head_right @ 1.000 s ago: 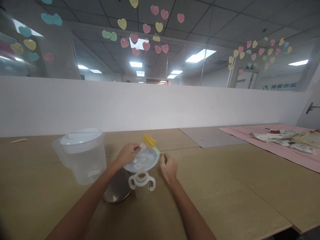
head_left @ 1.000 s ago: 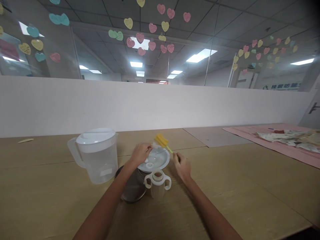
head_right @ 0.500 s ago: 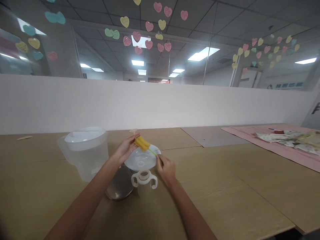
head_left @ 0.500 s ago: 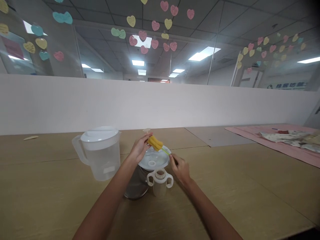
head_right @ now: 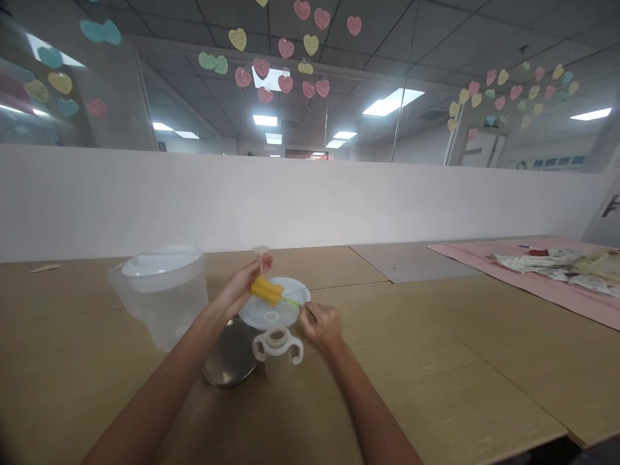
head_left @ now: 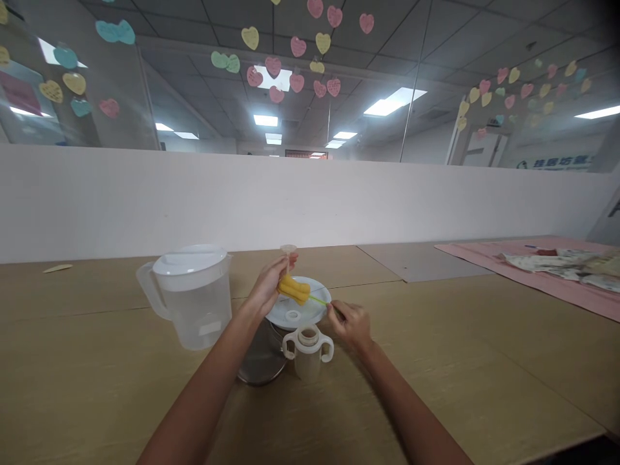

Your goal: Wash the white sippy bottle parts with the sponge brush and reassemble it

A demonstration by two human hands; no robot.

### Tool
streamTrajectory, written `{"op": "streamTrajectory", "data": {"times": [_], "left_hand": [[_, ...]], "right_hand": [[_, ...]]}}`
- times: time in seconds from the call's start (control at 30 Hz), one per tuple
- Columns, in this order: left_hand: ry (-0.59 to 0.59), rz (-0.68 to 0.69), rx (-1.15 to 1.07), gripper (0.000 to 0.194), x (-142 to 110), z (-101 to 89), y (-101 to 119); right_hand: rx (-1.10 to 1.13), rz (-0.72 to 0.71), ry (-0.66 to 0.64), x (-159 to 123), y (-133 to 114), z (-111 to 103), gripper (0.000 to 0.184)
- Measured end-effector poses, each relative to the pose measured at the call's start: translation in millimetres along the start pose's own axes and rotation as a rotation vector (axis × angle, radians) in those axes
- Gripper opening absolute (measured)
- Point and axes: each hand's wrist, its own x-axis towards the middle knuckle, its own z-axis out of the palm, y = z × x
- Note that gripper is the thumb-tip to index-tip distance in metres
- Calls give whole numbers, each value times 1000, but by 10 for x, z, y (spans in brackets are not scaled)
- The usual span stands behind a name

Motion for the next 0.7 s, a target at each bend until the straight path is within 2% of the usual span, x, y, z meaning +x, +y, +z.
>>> {"op": "streamTrajectory", "data": {"times": [0.1, 0.2, 0.3, 0.4, 0.47, 0.57, 0.63, 0.7], "left_hand": [[25, 46, 86, 33, -30, -31, 66], [-47, 14, 123, 36, -97, 13, 102], [-101, -9, 94, 37, -154, 96, 131], [-55, 48, 185, 35, -168, 91, 211], [-12, 122, 437, 35, -168, 10, 297], [43, 176, 1085, 31, -179, -175, 413], [66, 104, 1436, 30, -196, -300, 428], [60, 5, 1568, 27, -214, -409, 373]], "right_hand": [[-6, 35, 43, 7, 3, -8, 29], [-1, 107, 91, 11, -4, -8, 30], [-24, 68, 72, -1, 9, 1, 32], [-79, 13, 36, -14, 55, 5, 34], [-120, 4, 39, -19, 87, 7, 33], [-149, 53, 44, -20, 111, 12, 33], [-159, 97, 34, -19, 111, 15, 33], [-169, 118, 23, -18, 108, 16, 34]]}}
